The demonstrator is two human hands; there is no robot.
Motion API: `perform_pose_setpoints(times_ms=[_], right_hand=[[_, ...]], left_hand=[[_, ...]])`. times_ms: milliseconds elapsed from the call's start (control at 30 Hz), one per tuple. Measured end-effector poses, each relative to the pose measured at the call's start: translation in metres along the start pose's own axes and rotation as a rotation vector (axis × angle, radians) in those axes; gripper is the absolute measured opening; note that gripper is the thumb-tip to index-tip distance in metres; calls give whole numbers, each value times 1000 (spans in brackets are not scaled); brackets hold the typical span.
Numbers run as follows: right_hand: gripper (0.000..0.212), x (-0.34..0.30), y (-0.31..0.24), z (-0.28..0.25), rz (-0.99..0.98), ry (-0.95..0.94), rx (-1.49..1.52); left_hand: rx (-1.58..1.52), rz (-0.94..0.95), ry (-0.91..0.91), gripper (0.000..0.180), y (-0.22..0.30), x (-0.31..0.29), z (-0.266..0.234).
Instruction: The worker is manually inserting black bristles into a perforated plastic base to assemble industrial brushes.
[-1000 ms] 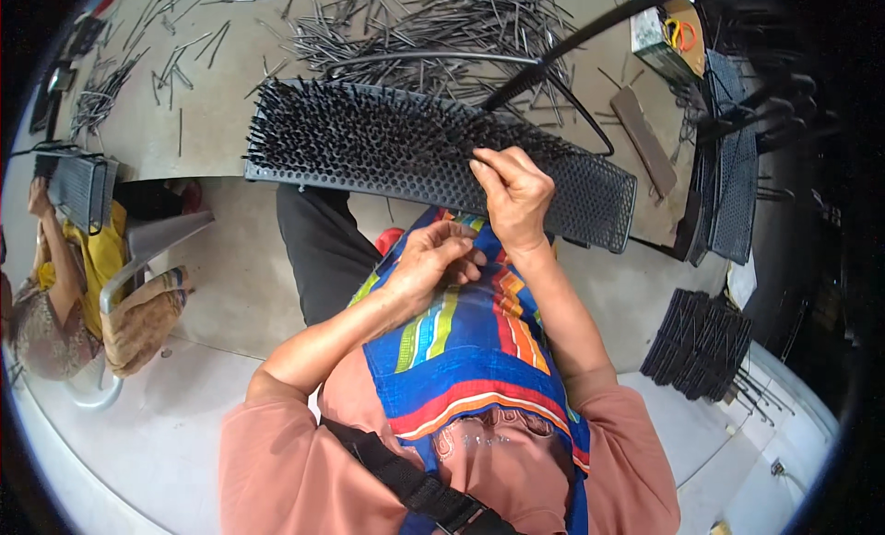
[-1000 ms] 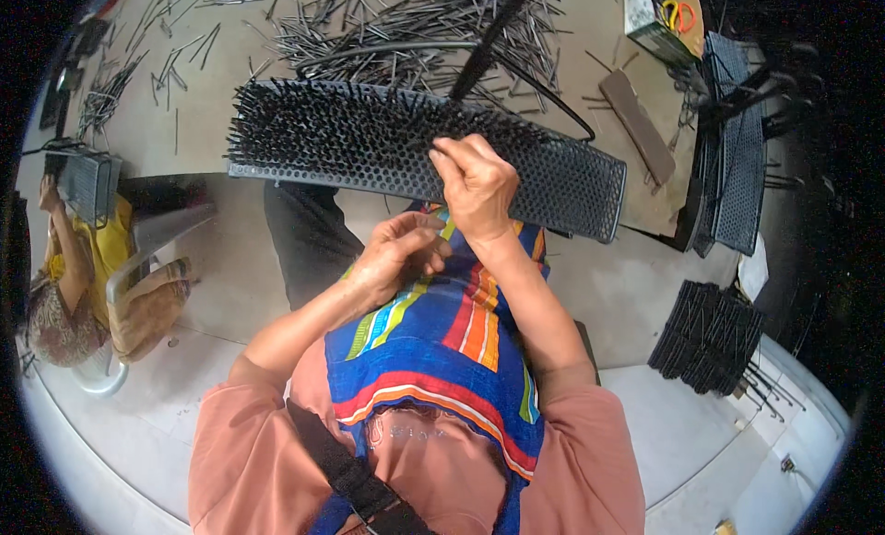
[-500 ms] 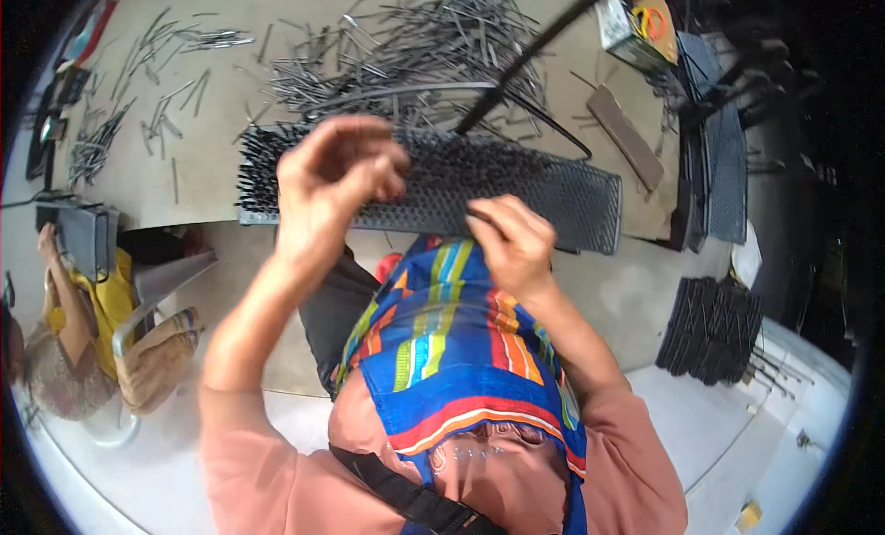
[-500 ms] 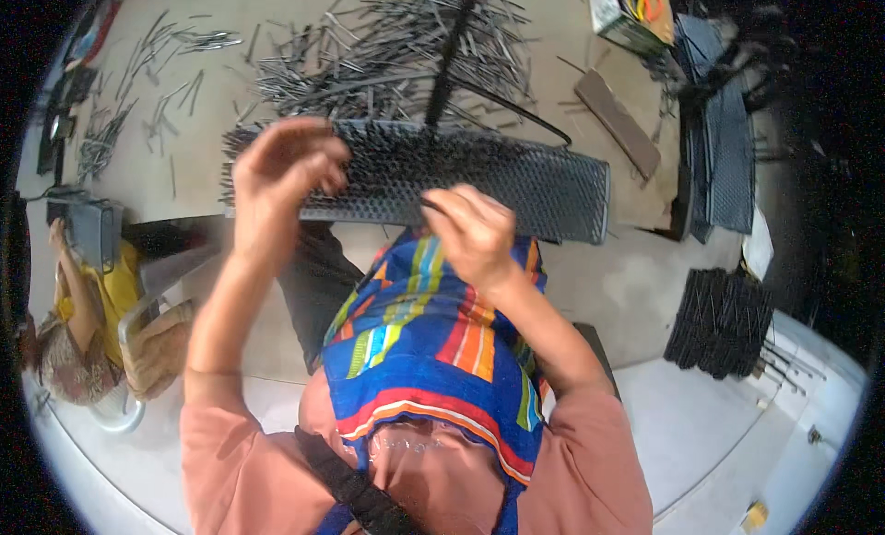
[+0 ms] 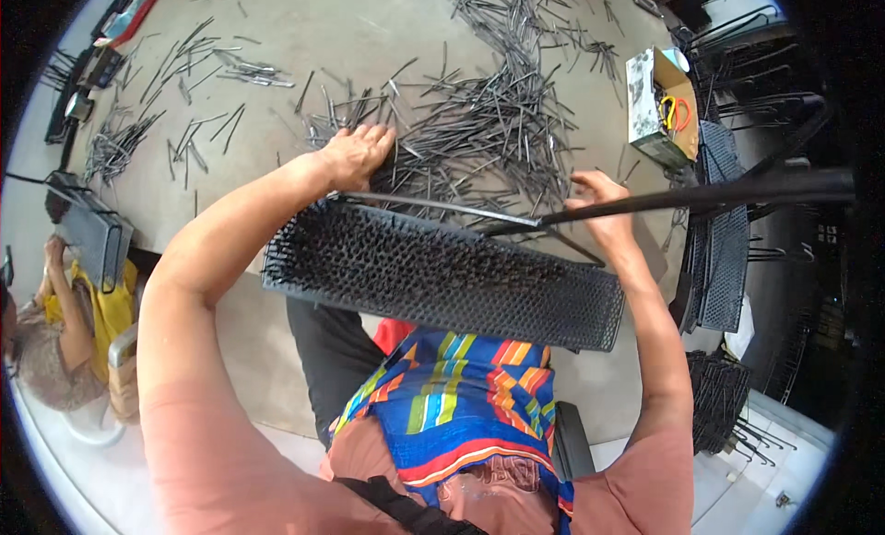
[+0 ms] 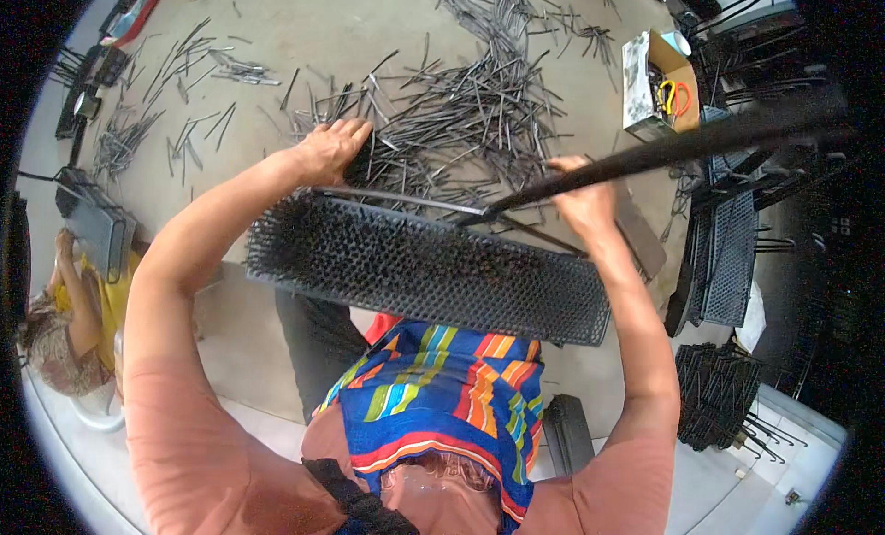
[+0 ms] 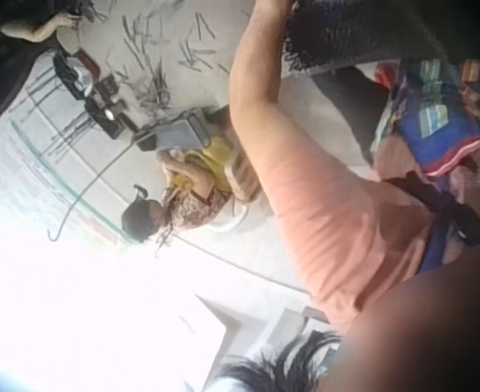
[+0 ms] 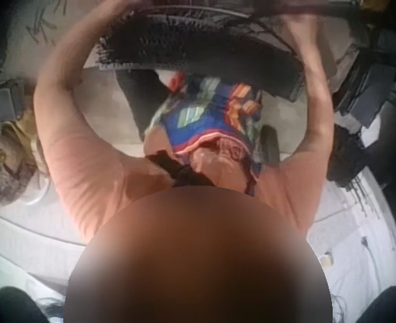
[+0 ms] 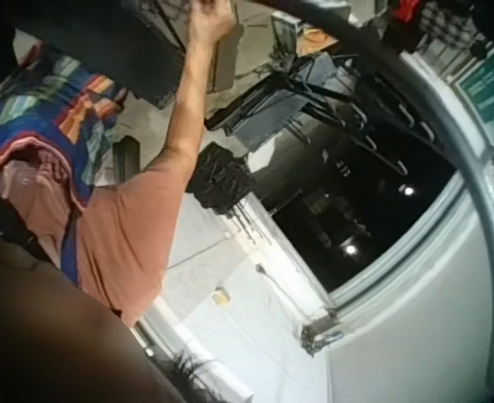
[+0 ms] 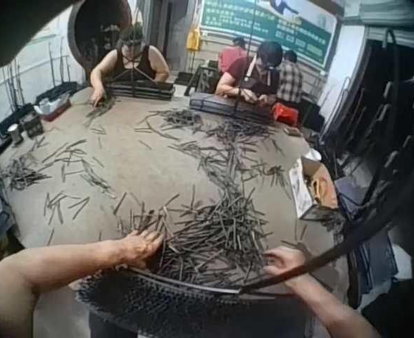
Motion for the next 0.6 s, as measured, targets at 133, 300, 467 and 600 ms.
perform_pose_setpoints(times_ms=[133, 300, 467, 600], right_hand=[[84, 30, -62, 64, -298, -247, -352], [106, 51, -66, 119, -433, -348, -405], [104, 99, -73, 147, -478, -404, -417], [86, 127, -84, 161, -536, -449, -470]], left_hand=[[35, -26, -43, 119, 0, -4, 0], [-98, -30, -58, 116, 11, 2, -13], [-189, -41, 34, 110, 10, 8, -16], [-105, 66, 54, 107, 18, 13, -13]])
Point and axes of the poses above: each hand's wrist, its own x-axis towards the middle knuckle, its own z-axis out of the palm, y = z × x, the point moved 10 cm from there along x, towards the middle knuckle, and after that the axes turned 8 degrees about y, right-handed, at the moved point
